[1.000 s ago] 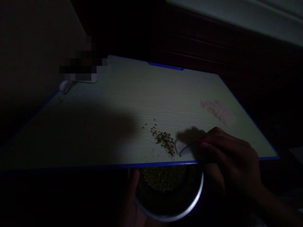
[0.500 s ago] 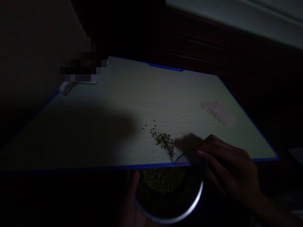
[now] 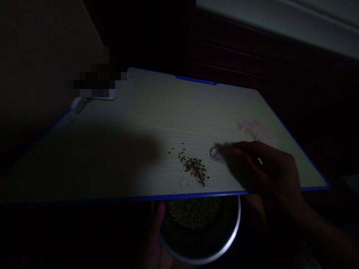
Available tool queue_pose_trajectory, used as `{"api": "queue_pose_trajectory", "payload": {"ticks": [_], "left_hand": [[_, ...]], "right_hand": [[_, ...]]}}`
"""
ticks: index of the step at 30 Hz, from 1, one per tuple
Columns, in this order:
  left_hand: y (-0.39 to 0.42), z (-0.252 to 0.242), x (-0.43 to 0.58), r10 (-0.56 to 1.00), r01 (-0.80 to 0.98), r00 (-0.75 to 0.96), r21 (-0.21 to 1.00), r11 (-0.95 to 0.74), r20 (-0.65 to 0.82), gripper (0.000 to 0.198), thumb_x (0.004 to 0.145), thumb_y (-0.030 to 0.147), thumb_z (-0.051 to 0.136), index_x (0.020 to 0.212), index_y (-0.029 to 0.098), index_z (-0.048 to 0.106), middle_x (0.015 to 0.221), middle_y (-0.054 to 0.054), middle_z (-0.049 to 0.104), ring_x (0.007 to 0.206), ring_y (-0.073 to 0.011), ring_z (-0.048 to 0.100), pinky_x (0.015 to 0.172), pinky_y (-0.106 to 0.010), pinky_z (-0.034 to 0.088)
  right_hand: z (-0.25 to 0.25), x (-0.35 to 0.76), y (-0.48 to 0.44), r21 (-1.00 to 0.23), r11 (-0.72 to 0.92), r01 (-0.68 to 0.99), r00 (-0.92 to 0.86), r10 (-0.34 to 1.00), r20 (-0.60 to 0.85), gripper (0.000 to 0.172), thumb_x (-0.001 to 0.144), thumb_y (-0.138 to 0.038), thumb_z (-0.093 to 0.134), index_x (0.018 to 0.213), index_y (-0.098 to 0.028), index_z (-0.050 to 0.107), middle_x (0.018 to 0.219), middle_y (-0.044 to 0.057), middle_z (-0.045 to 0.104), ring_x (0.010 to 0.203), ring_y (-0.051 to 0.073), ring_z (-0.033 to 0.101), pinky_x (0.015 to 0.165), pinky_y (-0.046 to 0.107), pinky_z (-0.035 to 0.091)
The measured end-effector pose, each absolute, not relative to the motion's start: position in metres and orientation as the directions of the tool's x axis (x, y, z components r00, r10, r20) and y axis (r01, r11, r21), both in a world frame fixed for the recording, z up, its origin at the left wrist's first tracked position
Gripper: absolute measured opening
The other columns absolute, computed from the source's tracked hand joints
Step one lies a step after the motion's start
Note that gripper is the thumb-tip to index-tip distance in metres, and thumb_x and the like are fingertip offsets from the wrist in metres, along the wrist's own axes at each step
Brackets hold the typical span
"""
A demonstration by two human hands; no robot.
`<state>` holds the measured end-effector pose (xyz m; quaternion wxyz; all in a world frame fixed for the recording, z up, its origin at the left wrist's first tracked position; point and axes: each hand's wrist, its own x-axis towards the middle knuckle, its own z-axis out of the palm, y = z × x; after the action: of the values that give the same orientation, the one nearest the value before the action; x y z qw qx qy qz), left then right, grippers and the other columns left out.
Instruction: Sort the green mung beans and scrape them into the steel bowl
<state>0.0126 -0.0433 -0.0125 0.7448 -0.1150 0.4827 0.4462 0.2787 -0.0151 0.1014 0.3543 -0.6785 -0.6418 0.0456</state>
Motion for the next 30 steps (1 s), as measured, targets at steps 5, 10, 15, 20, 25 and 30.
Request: {"api": "queue_pose_trajectory", "payload": {"ticks": [5, 10, 15, 20, 25, 30], "left_hand": [[-0.043, -0.008, 0.013, 0.545, -0.761, 0.168, 0.244, 0.602, -0.822, 0.082, 0.077, 0.048, 0.088, 0.151, 0.039, 0.053, 0.149, 0.001, 0.063, 0.161, -0.0297, 0.025, 0.129, -0.047, 0.040], [-0.041, -0.004, 0.016, 0.564, -0.761, 0.151, 0.269, 0.590, -0.812, 0.084, 0.077, 0.053, 0.086, 0.152, 0.038, 0.052, 0.154, 0.002, 0.058, 0.161, -0.0292, 0.023, 0.132, -0.050, 0.036], [-0.044, -0.011, 0.013, 0.565, -0.754, 0.094, 0.312, 0.577, -0.819, 0.073, 0.077, 0.049, 0.087, 0.145, 0.040, 0.059, 0.157, 0.013, 0.053, 0.164, -0.0181, 0.000, 0.137, -0.037, 0.025], [-0.044, -0.013, 0.014, 0.574, -0.749, 0.044, 0.353, 0.560, -0.818, 0.074, 0.075, 0.053, 0.088, 0.142, 0.042, 0.060, 0.156, 0.015, 0.052, 0.164, -0.0217, 0.000, 0.137, -0.043, 0.027], [-0.042, -0.010, 0.017, 0.581, -0.743, 0.129, 0.310, 0.593, -0.804, 0.075, 0.077, 0.058, 0.084, 0.144, 0.036, 0.059, 0.150, 0.007, 0.061, 0.163, -0.0262, 0.015, 0.133, -0.048, 0.037], [-0.048, -0.021, 0.009, 0.606, -0.730, 0.119, 0.344, 0.590, -0.786, 0.064, 0.080, 0.059, 0.081, 0.139, 0.041, 0.063, 0.154, 0.013, 0.057, 0.164, -0.0189, 0.003, 0.138, -0.042, 0.022]], "right_hand": [[0.111, 0.277, -0.015, -0.574, 0.142, 0.806, 0.140, 0.897, 0.419, 0.010, 0.096, -0.034, 0.073, 0.101, -0.030, 0.081, 0.095, 0.001, 0.084, 0.078, 0.017, 0.078, 0.063, 0.028, 0.057], [0.112, 0.273, -0.017, -0.617, 0.239, 0.750, 0.019, 0.924, 0.381, 0.012, 0.097, -0.026, 0.069, 0.097, -0.029, 0.081, 0.090, 0.000, 0.082, 0.077, 0.015, 0.076, 0.064, 0.027, 0.056], [0.108, 0.276, -0.014, -0.642, 0.311, 0.700, -0.078, 0.928, 0.365, 0.013, 0.096, -0.021, 0.070, 0.098, -0.027, 0.081, 0.084, -0.001, 0.079, 0.075, 0.013, 0.071, 0.062, 0.026, 0.052], [0.108, 0.280, -0.017, -0.655, 0.361, 0.663, -0.106, 0.912, 0.396, 0.016, 0.097, -0.019, 0.068, 0.099, -0.028, 0.081, 0.089, -0.001, 0.080, 0.080, 0.014, 0.070, 0.067, 0.028, 0.053], [0.108, 0.281, -0.019, -0.639, 0.419, 0.645, -0.194, 0.898, 0.394, 0.018, 0.097, -0.014, 0.067, 0.101, -0.026, 0.080, 0.093, -0.001, 0.081, 0.083, 0.014, 0.068, 0.070, 0.029, 0.054], [0.104, 0.281, -0.021, -0.640, 0.444, 0.627, -0.215, 0.888, 0.406, 0.022, 0.096, -0.011, 0.067, 0.105, -0.027, 0.078, 0.098, -0.001, 0.082, 0.084, 0.015, 0.068, 0.071, 0.031, 0.054]]}}
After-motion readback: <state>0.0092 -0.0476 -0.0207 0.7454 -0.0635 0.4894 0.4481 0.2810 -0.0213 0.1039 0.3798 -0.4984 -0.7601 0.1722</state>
